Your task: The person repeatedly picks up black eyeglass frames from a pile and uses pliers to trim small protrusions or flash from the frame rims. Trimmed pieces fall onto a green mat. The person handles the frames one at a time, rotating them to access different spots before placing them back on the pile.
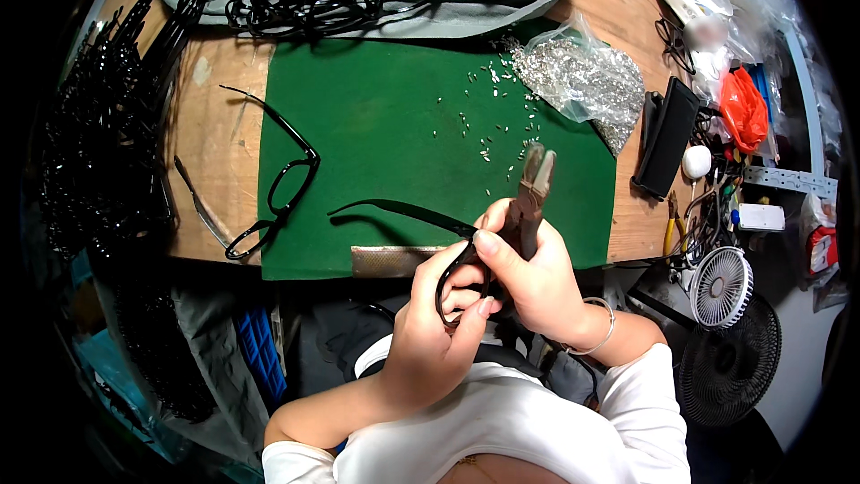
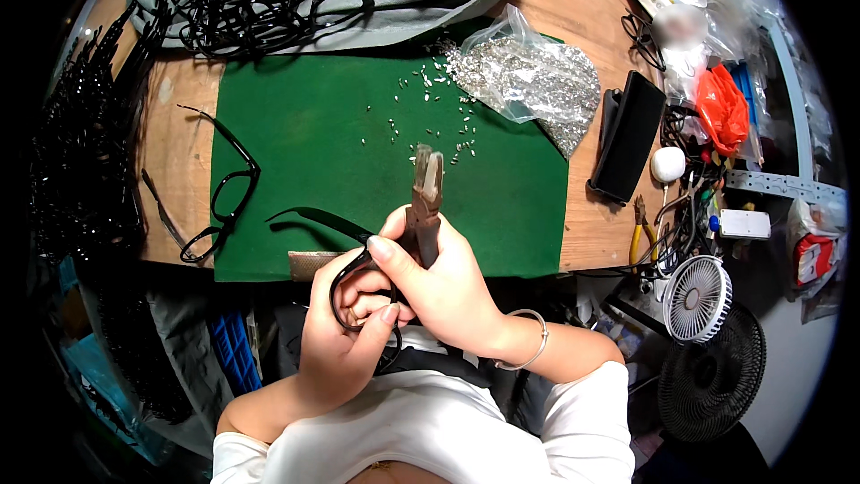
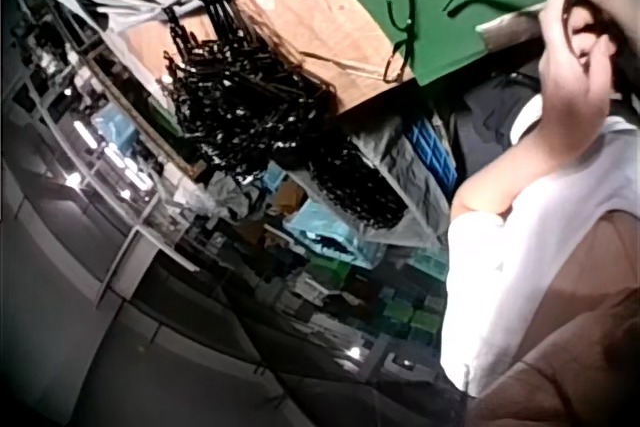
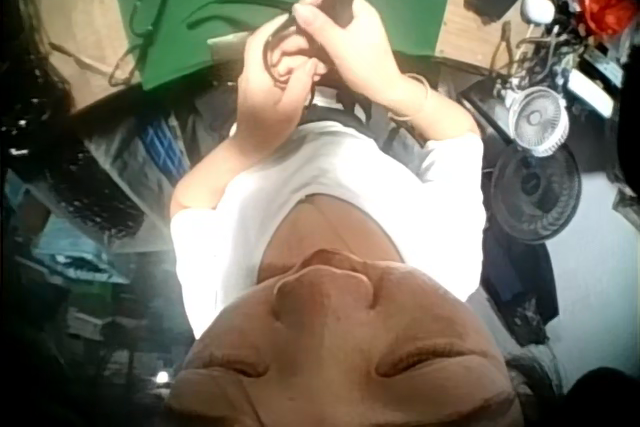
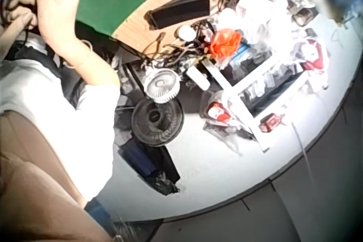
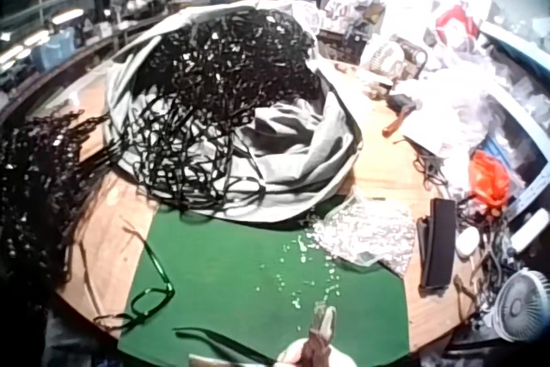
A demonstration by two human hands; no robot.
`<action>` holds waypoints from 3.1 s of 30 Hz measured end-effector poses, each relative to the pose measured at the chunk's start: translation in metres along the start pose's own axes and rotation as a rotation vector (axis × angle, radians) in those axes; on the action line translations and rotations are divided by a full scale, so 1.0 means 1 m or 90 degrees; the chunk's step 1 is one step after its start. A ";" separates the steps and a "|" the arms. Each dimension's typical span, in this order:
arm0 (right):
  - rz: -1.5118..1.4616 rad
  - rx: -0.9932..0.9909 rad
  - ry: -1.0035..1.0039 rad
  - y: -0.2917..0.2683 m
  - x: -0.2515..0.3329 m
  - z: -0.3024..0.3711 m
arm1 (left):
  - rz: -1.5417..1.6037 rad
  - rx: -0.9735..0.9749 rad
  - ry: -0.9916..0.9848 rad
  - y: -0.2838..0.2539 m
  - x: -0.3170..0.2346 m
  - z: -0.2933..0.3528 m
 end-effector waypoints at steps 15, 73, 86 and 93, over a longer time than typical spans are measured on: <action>-0.001 0.169 0.229 0.002 0.027 0.016 | 0.230 0.097 -0.149 -0.017 -0.036 0.005; 0.656 0.018 0.010 -0.046 0.017 -0.013 | -0.930 0.015 0.331 -0.137 -0.071 -0.089; 0.792 -0.056 -0.214 -0.048 0.018 0.004 | -0.563 0.022 0.456 -0.059 -0.092 -0.173; 1.001 -0.170 -0.295 -0.051 0.014 0.000 | 0.092 -0.010 0.038 -0.026 -0.103 -0.067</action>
Point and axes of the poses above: each hand's wrist, its own z-axis away from the middle knuckle, its own y-axis out of the palm, x = y × z, the point moved 4 cm from there along -z, towards the middle knuckle, and after that the axes turned 13 degrees about y, right-handed, at the moved point
